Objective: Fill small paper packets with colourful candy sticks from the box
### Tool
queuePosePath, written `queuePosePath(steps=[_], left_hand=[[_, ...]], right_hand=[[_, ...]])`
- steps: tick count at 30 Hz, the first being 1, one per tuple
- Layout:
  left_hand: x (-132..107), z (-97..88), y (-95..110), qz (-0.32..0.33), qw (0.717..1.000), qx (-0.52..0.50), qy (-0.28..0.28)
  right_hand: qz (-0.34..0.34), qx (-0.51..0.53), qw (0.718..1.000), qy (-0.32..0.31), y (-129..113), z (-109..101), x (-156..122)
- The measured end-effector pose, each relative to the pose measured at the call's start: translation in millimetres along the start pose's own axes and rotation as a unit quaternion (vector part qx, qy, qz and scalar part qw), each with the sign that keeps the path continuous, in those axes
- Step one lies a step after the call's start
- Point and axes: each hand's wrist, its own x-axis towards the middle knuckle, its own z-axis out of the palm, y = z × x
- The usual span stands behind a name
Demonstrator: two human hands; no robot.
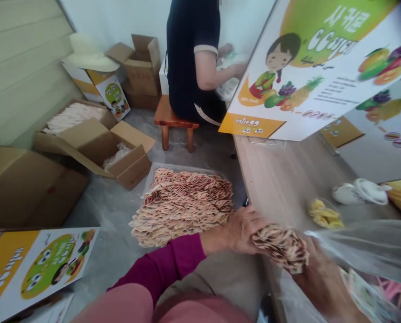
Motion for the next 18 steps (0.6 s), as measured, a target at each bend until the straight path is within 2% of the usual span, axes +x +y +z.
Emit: queuePosePath(steps=[2,5,8,11,14,16,18], left_hand=[[-24,-37.2,-10,-0.026,0.997,0.039,0.054],[-68,-103.2,-32,-0.069,0.985,0.094,0.123],[-116,-167.9,-66,-0.126,0.966,0.157,0.162],[-168,-216.7,-109,-0.191,0.939,0.220,0.180],[-221,-237.5,-147,-0.259,0.921,0.238,0.166],[-253,-235.6,-164,-0.319,0.912,0.222,0.134],[-281,-227.1,-174,-0.361,0.903,0.206,0.111]], right_hand=[[-0.036,0.006,0.999,-0.038,-30,19,40],[-0.071,0.050,0.995,-0.042,-83,58,115],[-0.082,0.104,0.987,-0.087,-144,106,189],[-0.061,0.144,0.978,-0.138,-205,160,243],[-0.069,0.206,0.954,-0.206,-250,216,263],[-0.072,0.232,0.929,-0.279,-264,246,260],[-0.098,0.246,0.907,-0.328,-265,266,252]])
